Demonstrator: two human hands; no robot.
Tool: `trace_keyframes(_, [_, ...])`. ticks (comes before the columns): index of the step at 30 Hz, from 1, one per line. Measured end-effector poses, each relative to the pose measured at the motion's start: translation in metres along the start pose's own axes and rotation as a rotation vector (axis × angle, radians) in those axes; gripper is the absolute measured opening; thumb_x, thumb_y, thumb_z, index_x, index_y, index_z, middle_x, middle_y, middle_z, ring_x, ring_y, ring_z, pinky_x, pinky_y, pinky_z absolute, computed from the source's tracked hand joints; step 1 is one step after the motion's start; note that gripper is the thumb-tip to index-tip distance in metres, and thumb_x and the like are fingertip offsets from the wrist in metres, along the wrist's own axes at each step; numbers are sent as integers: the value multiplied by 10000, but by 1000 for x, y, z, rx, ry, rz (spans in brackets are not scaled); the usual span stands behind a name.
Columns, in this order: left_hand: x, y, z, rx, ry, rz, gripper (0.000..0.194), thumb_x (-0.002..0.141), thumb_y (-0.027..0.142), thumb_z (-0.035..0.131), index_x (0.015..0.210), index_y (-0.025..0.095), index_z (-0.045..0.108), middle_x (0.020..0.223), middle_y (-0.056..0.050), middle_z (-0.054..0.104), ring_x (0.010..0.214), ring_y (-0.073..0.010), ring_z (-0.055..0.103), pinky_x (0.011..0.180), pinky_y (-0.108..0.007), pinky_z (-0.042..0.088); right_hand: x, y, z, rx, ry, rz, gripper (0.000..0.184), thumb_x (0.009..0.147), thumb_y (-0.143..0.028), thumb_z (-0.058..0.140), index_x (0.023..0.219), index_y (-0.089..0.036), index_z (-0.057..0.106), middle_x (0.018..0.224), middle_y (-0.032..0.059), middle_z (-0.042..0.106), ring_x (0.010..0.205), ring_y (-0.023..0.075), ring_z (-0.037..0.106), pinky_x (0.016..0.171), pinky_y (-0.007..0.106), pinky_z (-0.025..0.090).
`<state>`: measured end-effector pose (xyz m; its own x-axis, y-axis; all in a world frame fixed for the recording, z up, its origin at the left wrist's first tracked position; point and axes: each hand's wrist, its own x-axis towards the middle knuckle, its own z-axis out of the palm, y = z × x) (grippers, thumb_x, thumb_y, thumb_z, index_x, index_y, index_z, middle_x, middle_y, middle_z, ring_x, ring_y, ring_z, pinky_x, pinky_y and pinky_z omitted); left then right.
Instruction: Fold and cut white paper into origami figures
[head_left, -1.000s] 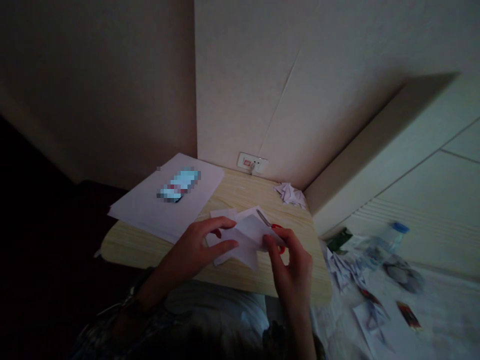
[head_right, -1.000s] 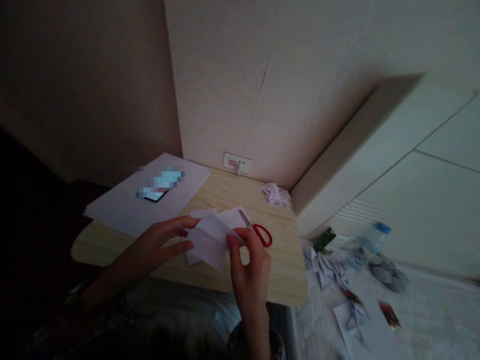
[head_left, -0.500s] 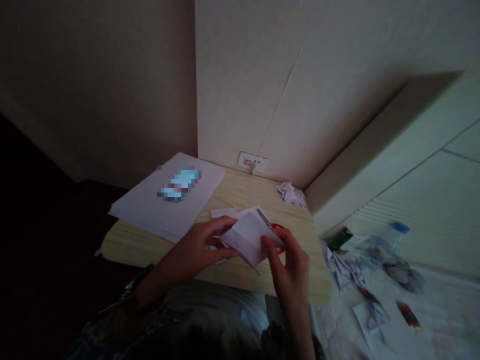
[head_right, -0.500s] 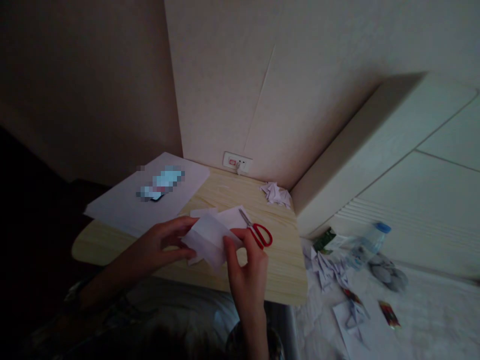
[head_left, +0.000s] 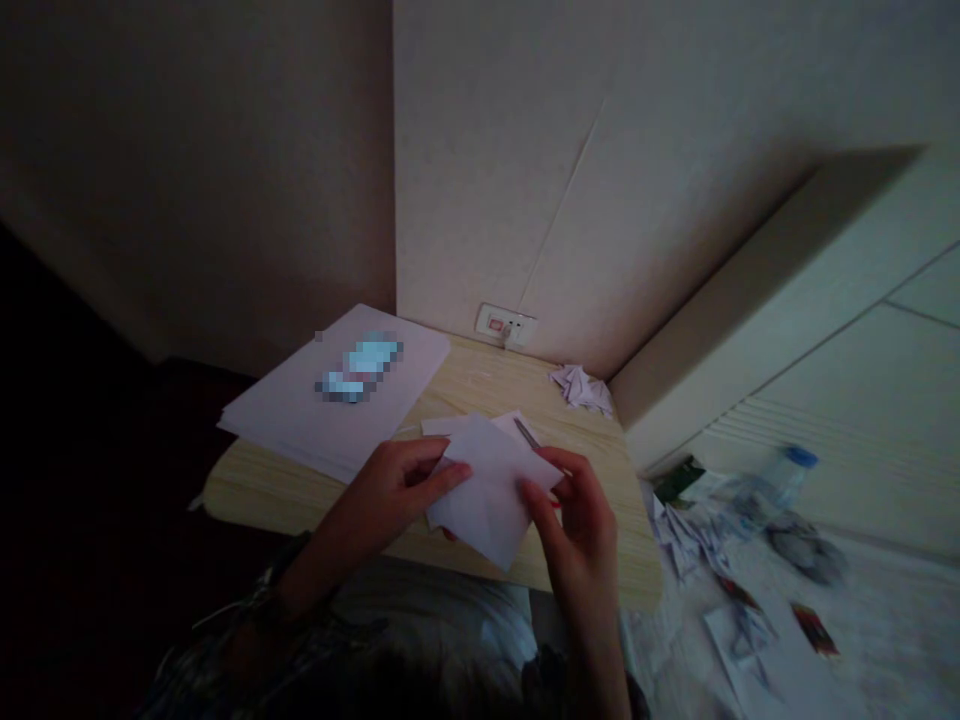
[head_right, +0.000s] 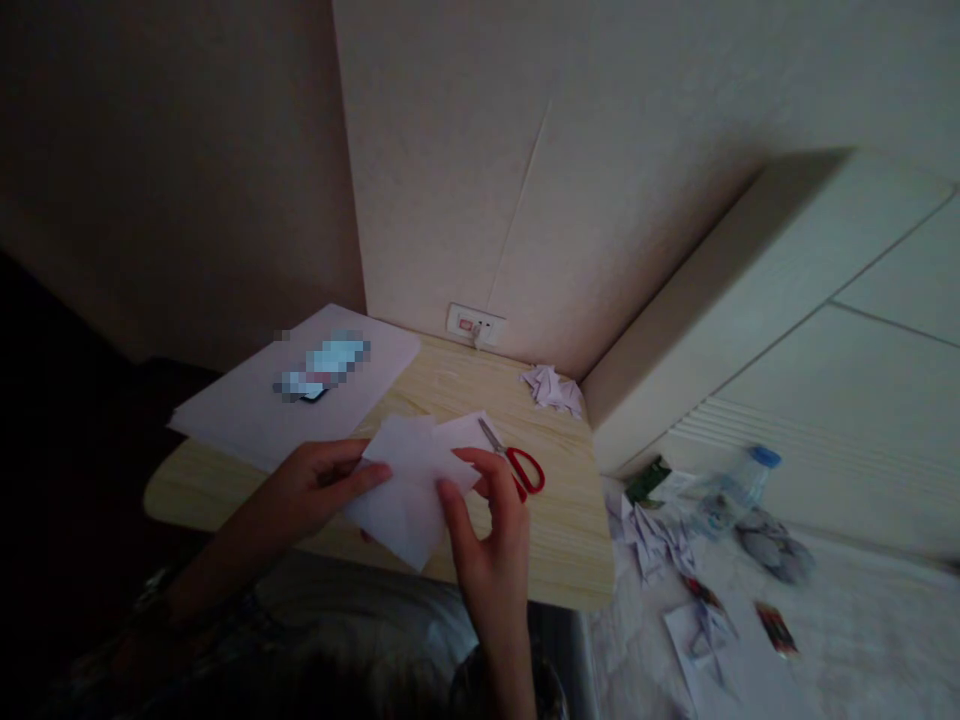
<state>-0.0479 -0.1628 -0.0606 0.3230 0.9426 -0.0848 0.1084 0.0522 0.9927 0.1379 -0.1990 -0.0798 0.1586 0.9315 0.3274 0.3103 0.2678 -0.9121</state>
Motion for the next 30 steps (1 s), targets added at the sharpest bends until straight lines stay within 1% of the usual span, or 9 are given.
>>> trace_keyframes(2, [0, 1, 0, -15, 35, -14, 235, 795, 391, 610, 726, 169, 647, 521, 54, 593, 389, -97, 483, 347, -181, 332, 0, -1, 0, 86, -11, 48, 229, 847, -271, 656, 1067, -252, 593, 880, 31, 716, 787, 199, 676, 634, 298, 506])
trace_keyframes(4, [0, 1, 0, 1, 65, -15, 257, 808, 411, 582, 730, 171, 630, 487, 62, 564, 355, -82, 425, 320, -174, 273, 0, -2, 1, 139, 0, 65, 284, 825, -253, 675, 1085, -264, 561, 779, -3, 701, 742, 195, 675, 658, 312, 515])
trace_keyframes(6, [0, 1, 0, 14, 86, 1, 281, 825, 428, 558, 724, 173, 618, 482, 67, 540, 359, -79, 412, 324, -171, 275, 1, -4, 3, 149, 25, 60, 312, 804, -240, 690, 1080, -268, 546, 708, -28, 673, 694, 189, 661, 661, 319, 519])
trace_keyframes(11, [0, 2, 4, -6, 132, 63, 268, 837, 391, 553, 677, 179, 582, 496, 89, 456, 388, -72, 416, 342, -158, 321, 2, -7, 6, 148, 42, 53, 312, 799, -243, 688, 1070, -260, 535, 660, -34, 643, 633, 182, 631, 627, 322, 520])
trace_keyframes(17, [-2, 5, 7, -65, 138, 71, 254, 837, 351, 573, 655, 175, 560, 494, 87, 495, 412, -68, 468, 368, -141, 385, 1, -6, 8, 170, 80, 62, 318, 783, -223, 695, 1061, -257, 545, 685, -40, 642, 648, 162, 621, 615, 288, 497])
trace_keyframes(19, [-2, 4, 6, -110, 130, 69, 222, 808, 335, 624, 670, 169, 574, 504, 84, 528, 420, -67, 486, 376, -140, 402, 1, -5, 7, 178, 94, 62, 311, 788, -227, 694, 1060, -256, 546, 690, -40, 642, 660, 156, 619, 615, 276, 483])
trace_keyframes(21, [-1, 4, 6, -168, 96, 49, 174, 758, 305, 694, 739, 163, 595, 531, 77, 596, 436, -75, 528, 397, -145, 434, 1, -4, 7, 184, 120, 67, 310, 789, -233, 694, 1059, -254, 544, 702, -37, 642, 669, 151, 614, 612, 268, 467])
trace_keyframes(24, [0, 5, 5, -226, 50, 11, 230, 724, 261, 738, 879, 156, 603, 575, 49, 696, 470, -110, 623, 434, -167, 480, 1, -3, 6, 203, 132, 96, 331, 782, -242, 697, 1073, -252, 539, 727, -34, 634, 668, 144, 607, 607, 264, 456])
trace_keyframes(30, [0, 5, 6, -256, 118, -5, 242, 694, 199, 750, 879, 163, 597, 577, 50, 726, 476, -118, 659, 448, -168, 498, 0, -4, 8, 232, 115, 118, 355, 798, -298, 700, 1106, -258, 528, 732, -31, 606, 682, 158, 607, 633, 287, 487])
